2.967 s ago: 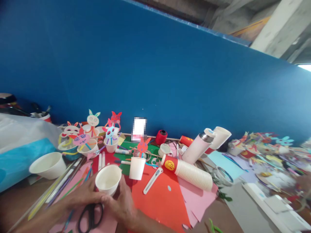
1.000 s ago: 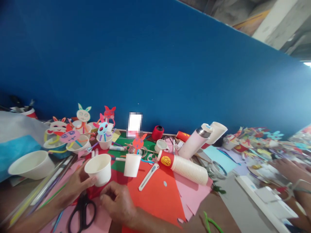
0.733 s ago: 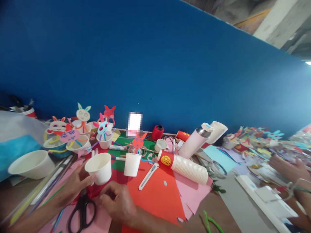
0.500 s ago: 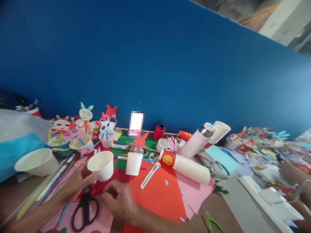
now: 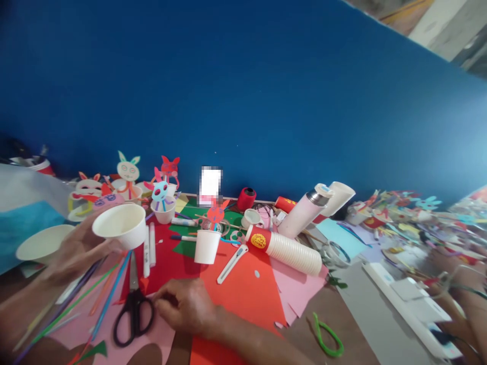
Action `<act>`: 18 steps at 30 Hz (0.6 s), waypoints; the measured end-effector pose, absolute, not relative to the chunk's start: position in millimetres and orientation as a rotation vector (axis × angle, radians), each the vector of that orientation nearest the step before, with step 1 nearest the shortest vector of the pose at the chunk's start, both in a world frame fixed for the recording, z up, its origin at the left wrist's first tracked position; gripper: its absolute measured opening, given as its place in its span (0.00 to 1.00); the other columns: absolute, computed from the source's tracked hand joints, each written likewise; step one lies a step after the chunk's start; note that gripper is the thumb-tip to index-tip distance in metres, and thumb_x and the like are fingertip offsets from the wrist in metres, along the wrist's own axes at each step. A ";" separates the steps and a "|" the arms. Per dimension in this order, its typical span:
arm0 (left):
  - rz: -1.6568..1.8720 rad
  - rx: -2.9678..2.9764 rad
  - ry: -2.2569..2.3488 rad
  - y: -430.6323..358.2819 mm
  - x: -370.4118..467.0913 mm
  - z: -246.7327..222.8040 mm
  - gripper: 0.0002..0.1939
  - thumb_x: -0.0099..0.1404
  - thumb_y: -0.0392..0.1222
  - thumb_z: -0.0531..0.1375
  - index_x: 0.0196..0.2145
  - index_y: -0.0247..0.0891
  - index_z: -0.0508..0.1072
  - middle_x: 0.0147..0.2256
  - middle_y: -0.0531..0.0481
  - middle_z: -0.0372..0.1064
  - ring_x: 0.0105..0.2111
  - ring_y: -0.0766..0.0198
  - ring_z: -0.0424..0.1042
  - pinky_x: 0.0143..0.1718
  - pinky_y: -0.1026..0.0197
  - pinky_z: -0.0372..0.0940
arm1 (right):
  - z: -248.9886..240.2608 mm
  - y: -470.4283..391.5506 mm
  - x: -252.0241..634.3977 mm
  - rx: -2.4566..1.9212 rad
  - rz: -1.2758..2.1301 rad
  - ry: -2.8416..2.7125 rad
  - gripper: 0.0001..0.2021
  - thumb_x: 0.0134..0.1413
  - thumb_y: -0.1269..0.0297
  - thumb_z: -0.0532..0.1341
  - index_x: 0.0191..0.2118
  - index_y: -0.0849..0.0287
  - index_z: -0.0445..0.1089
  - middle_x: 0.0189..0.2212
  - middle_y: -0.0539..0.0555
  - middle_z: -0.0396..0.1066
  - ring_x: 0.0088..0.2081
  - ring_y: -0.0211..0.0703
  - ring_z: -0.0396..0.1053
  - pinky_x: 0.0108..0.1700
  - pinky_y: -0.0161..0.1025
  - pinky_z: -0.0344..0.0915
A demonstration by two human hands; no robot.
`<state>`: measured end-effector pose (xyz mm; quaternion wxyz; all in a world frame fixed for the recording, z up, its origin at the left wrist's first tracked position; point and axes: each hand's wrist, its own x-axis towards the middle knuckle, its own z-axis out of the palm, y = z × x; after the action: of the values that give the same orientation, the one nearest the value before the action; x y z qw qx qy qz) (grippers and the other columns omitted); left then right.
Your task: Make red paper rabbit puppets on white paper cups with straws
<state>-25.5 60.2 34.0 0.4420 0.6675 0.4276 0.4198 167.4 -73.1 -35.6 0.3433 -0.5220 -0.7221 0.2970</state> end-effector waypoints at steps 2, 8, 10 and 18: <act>1.076 1.705 1.108 64.6 -31.8 32.4 0.39 0.47 0.50 0.62 0.54 0.36 0.55 0.54 0.42 0.57 0.52 0.49 0.58 0.50 0.56 0.57 | -35.5 -72.0 169.5 -1.359 0.704 -1.934 0.11 0.51 0.68 0.53 0.37 0.58 0.70 0.27 0.50 0.72 0.24 0.33 0.64 0.26 0.28 0.57; 1.117 1.948 1.204 66.9 -58.9 23.6 0.35 0.50 0.50 0.59 0.54 0.37 0.54 0.54 0.45 0.55 0.51 0.50 0.59 0.51 0.55 0.55 | -42.1 -69.8 167.9 -1.326 0.608 -2.088 0.10 0.48 0.71 0.53 0.34 0.57 0.70 0.27 0.51 0.72 0.28 0.36 0.68 0.30 0.29 0.59; 1.146 2.076 1.297 63.8 -66.0 21.3 0.33 0.51 0.50 0.58 0.53 0.37 0.55 0.54 0.45 0.56 0.52 0.50 0.57 0.52 0.55 0.53 | -42.5 -69.8 166.5 -1.310 0.620 -2.106 0.09 0.49 0.71 0.53 0.33 0.58 0.70 0.27 0.51 0.72 0.28 0.36 0.68 0.31 0.29 0.59; 1.049 2.186 1.336 43.3 -55.3 28.4 0.30 0.51 0.52 0.56 0.50 0.40 0.58 0.48 0.47 0.63 0.47 0.54 0.63 0.49 0.60 0.57 | -44.8 -70.3 164.8 -1.320 0.586 -2.116 0.10 0.49 0.71 0.53 0.33 0.57 0.70 0.26 0.51 0.72 0.27 0.36 0.68 0.31 0.30 0.59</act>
<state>-55.3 43.3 28.4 0.1856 0.7760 0.4741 0.3722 164.8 -70.3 -44.8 0.2859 -0.4936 -0.7916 0.2191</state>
